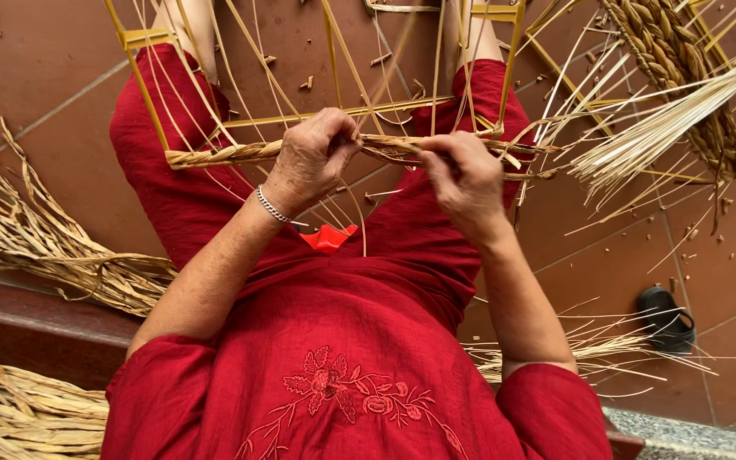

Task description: The person sits on a tiled floor and weaves dried palm leaves into a rectangular basket frame. They repeatedly pull strands through the frame, braid them, and tighten the weave to build up the basket walls.

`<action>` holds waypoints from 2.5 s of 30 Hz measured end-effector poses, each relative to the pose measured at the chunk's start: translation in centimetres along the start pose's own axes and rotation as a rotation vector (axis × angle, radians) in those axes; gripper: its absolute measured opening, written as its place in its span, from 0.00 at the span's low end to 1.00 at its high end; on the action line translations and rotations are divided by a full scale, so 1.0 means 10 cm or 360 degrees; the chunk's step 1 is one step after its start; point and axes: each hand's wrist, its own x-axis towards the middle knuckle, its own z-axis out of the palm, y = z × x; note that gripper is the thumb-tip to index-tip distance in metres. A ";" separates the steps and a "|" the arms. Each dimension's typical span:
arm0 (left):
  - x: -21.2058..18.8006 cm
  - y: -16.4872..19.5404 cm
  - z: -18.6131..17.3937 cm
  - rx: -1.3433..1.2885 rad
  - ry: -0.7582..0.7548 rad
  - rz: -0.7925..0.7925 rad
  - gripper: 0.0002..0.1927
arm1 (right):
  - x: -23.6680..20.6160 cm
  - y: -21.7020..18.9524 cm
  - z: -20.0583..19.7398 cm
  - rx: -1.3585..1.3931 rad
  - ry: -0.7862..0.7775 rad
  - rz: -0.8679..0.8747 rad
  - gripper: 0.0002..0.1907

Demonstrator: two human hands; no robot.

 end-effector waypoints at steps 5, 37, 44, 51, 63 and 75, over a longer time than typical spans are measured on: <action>-0.05 -0.03 0.00 -0.0070 0.0020 0.0193 0.09 | 0.13 0.04 0.37 -0.0136 0.0037 -0.0112 0.06; 0.22 -0.19 0.39 -0.0144 -0.0010 -0.0265 0.04 | -0.13 0.32 -0.12 -0.0272 -0.0357 0.0066 0.08; 0.10 0.00 0.24 -0.0174 0.0026 0.0104 0.08 | -0.01 0.20 0.04 -0.0800 -0.0285 -0.0388 0.14; 0.20 0.00 0.16 -0.0514 -0.0262 -0.0349 0.11 | -0.02 0.26 0.40 -0.0855 0.0183 -0.0705 0.08; 0.14 -0.04 0.20 -0.0167 -0.0153 0.0172 0.20 | 0.22 -0.27 -0.48 -0.1070 0.0000 -0.0637 0.04; 0.21 0.13 0.46 0.0432 -0.0214 0.0015 0.14 | 0.38 0.07 -0.91 -0.1281 -0.0676 0.0270 0.14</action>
